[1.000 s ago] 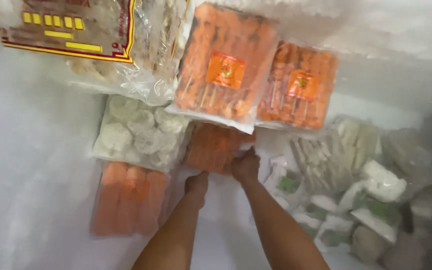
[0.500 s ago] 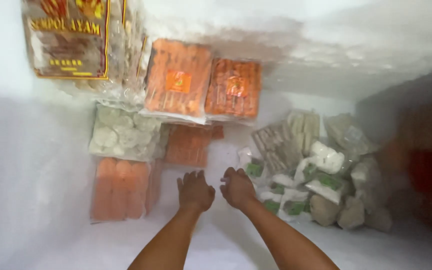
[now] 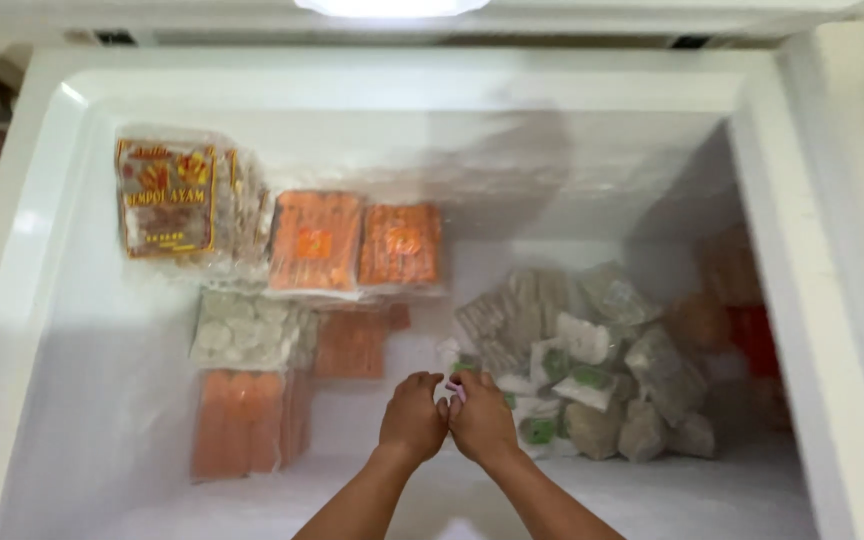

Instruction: Organizing and stacking various bags of frozen food items inside a chest freezer.

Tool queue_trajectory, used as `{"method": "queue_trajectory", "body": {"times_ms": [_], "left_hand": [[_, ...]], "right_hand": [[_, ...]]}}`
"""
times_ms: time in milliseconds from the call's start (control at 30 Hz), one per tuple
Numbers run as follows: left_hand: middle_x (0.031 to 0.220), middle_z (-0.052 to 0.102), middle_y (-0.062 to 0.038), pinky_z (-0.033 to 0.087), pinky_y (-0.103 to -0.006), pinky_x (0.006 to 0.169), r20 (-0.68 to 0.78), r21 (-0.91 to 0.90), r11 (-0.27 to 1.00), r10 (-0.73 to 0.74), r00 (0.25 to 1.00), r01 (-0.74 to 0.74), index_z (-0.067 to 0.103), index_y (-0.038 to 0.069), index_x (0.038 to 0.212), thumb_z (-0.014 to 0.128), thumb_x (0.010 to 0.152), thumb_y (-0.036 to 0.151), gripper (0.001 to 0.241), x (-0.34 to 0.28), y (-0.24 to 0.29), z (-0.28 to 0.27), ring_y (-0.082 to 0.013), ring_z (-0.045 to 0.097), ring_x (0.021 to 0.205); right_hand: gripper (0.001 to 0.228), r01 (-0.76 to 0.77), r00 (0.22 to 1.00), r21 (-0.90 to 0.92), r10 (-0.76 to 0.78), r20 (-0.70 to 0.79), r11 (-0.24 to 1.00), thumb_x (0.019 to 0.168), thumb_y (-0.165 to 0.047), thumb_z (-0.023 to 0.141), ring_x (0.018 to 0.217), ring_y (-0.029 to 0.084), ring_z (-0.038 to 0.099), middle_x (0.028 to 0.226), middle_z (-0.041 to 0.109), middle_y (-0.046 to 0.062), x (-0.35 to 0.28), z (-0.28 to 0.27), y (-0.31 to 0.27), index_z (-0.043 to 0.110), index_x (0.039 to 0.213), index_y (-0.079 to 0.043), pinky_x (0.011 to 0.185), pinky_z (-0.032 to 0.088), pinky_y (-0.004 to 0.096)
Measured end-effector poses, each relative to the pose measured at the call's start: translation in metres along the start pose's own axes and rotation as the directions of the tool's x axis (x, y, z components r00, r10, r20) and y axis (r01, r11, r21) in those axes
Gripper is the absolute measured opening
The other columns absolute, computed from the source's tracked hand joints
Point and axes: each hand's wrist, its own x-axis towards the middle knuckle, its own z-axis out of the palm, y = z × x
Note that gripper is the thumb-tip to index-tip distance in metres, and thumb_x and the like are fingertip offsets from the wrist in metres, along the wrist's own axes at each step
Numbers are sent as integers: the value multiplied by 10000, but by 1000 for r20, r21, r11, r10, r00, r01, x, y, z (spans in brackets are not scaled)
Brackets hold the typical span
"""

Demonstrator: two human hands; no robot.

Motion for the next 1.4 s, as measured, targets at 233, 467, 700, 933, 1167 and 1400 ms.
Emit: {"method": "queue_trajectory", "body": {"times_ms": [233,467,700,933,1167,1400], "left_hand": [[1317,622,-122,464,-444,1022,-105,-96,978,173,979,-183,677,108,1241,588,901,159,355,-33,91,-27,-350,564,1225],[1211,669,-147,495,-470,954,-215,20,908,413,885,-419,697,105,1160,609,906,171,277,-45,175,-45,-383,613,1108],[1056,700,-179,518,-503,873,-214,-28,770,618,756,-638,730,90,1053,608,949,189,189,-81,300,-81,-402,651,999],[982,724,-158,550,-469,857,-72,-55,694,714,696,-718,769,123,1004,641,928,267,207,-99,429,-35,-376,686,965],[1165,662,-145,541,-436,788,366,-460,864,396,842,-207,555,87,1343,689,923,383,531,-136,530,6,-274,664,954],[1088,734,-145,570,-444,706,312,-552,833,254,915,-43,611,50,1222,726,811,349,521,-148,549,48,-288,714,873]], "right_hand": [[253,-8,983,-114,-14,-185,993,872,-202,631,1065,342,624,1122,640,102,-29,-85,-8,656,1119,-155,909,518,475],[241,28,913,-204,-108,-393,979,883,-236,644,1061,355,627,1137,630,115,-53,-184,-22,656,1109,-152,860,539,486],[184,-6,785,-216,-129,-605,976,859,-232,671,998,381,640,1041,671,139,-110,-311,-43,697,984,-99,789,536,500],[208,-12,575,-156,-121,-809,988,888,-274,703,937,375,663,992,688,155,-166,-451,-15,714,927,-70,806,542,489],[259,-94,513,-215,-137,-847,972,968,-261,630,969,422,641,1010,677,221,-186,-542,107,704,1053,-28,853,518,526],[342,-318,748,-569,-168,-642,759,987,-306,552,1078,433,640,1152,683,238,-183,-548,208,670,1139,-23,844,537,550]]}}
